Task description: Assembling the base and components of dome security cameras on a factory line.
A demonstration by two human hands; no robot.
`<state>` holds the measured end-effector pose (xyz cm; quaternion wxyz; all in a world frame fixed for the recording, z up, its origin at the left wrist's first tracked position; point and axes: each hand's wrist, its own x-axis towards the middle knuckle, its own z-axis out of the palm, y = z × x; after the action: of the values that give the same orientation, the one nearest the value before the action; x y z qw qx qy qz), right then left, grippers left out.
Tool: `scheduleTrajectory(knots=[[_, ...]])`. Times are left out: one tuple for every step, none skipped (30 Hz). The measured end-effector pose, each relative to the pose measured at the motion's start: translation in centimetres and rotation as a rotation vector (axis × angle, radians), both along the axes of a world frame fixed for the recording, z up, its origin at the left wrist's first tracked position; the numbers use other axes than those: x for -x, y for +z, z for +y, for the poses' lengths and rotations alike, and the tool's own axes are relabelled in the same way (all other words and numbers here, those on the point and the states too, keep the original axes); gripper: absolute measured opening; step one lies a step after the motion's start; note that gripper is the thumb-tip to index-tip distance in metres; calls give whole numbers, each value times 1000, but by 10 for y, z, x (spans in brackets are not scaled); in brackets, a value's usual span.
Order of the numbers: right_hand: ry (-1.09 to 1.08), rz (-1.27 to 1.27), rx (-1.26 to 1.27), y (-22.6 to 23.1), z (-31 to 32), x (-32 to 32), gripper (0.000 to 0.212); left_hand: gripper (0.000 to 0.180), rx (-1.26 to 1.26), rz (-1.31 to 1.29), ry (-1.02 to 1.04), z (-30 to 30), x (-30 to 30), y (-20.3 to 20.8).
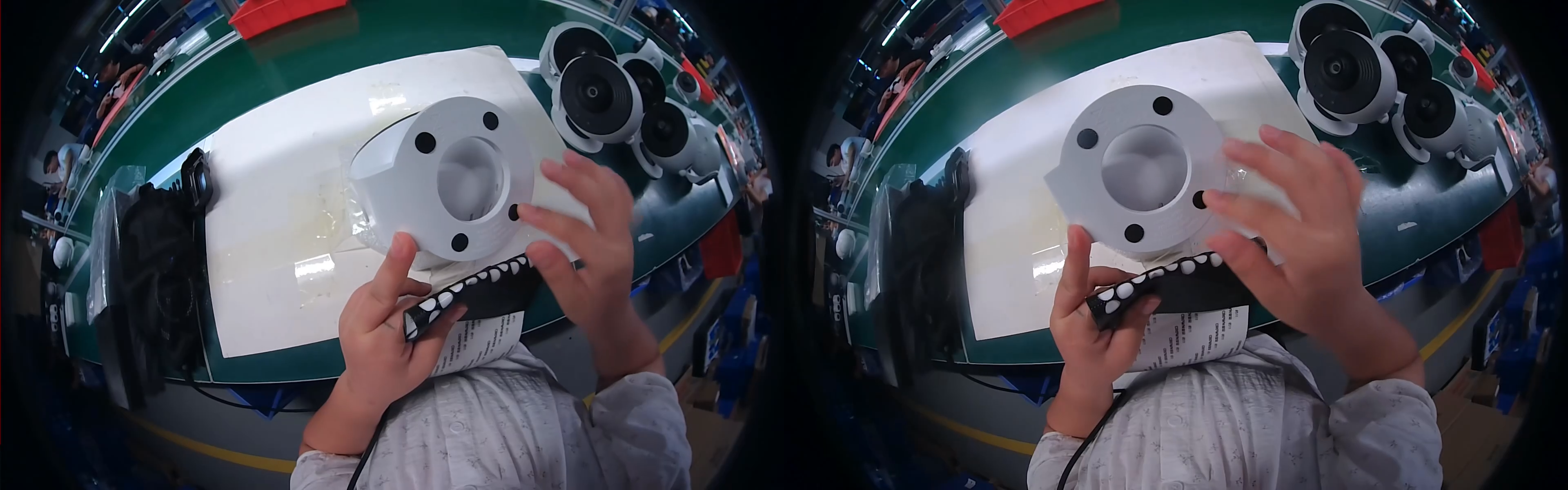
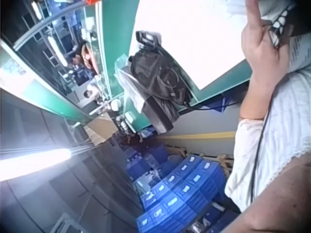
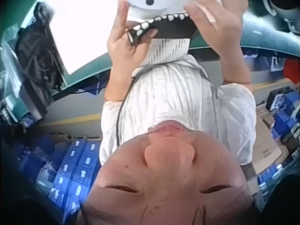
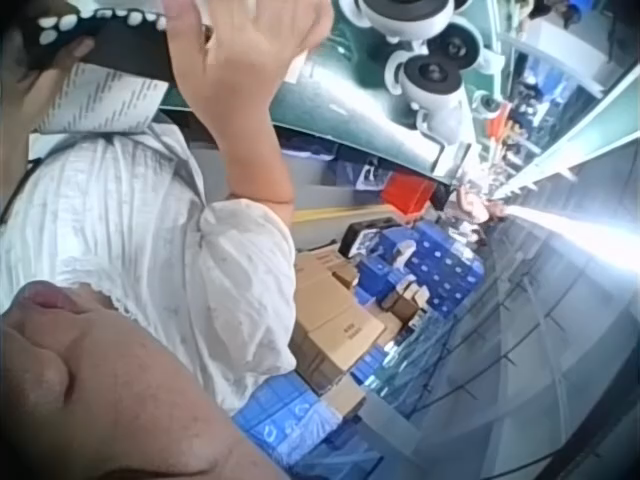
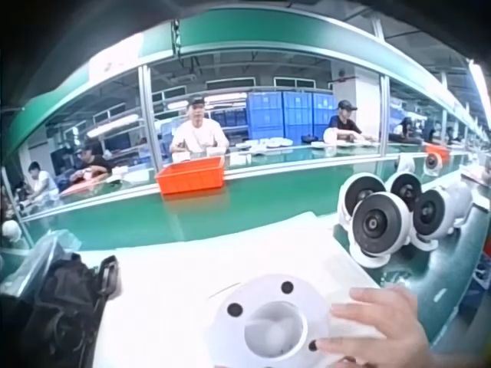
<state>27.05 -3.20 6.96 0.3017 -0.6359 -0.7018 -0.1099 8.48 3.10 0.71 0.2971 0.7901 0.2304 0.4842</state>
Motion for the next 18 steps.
scheduleTrajectory(knots=[[44, 239, -25, -5, 4, -4, 24, 25, -10, 4, 0, 0, 0, 0], [107, 444, -61, -14, 12, -10, 33, 25, -13, 5, -1, 0, 0, 1], [105, 443, -63, -16, 17, -10, 33, 25, -10, 0, 0, 0, -1, 0], [214, 940, 130, -16, 22, -8, 35, 25, -7, -6, 1, 0, -2, 0], [323, 1432, 332, -16, 25, -6, 36, 25, -8, -7, -2, 0, -2, 0], [323, 1406, 427, -13, 28, -6, 35, 24, -10, -5, 3, 0, -2, 0], [325, 1406, 428, -12, 28, -5, 35, 24, -12, -2, 7, 0, -1, 0], [308, 1368, 443, -10, 29, -4, 34, 24, -13, -2, 9, 0, -1, -1], [290, 1330, 458, -9, 29, -3, 33, 23, -2, -7, 3, 0, 0, -1], [291, 1329, 458, -10, 30, -4, 33, 22, 8, -12, -2, 0, 0, -1], [322, 1383, 464, -11, 31, -6, 31, 22, 7, -13, -1, 0, 0, -2], [352, 1437, 470, -11, 32, -8, 29, 21, -6, -19, -3, 1, -1, -3], [353, 1435, 471, -11, 34, -8, 29, 20, -20, -25, -6, 2, 0, -3], [349, 1561, 448, -9, 37, -8, 27, 20, -21, -27, -5, 2, 0, -1], [345, 1686, 422, -8, 39, -9, 25, 19, 20, 3, -3, 1, 1, 1], [331, 1553, 404, -10, 42, -12, 25, 18, 60, 34, 1, 0, 2, 3], [318, 1418, 387, -11, 44, -15, 25, 18, 79, 16, -62, 0, 4, 4], [310, 1397, 360, -5, 49, -15, 24, 18, 95, 3, -114, 1, 8, 5]])
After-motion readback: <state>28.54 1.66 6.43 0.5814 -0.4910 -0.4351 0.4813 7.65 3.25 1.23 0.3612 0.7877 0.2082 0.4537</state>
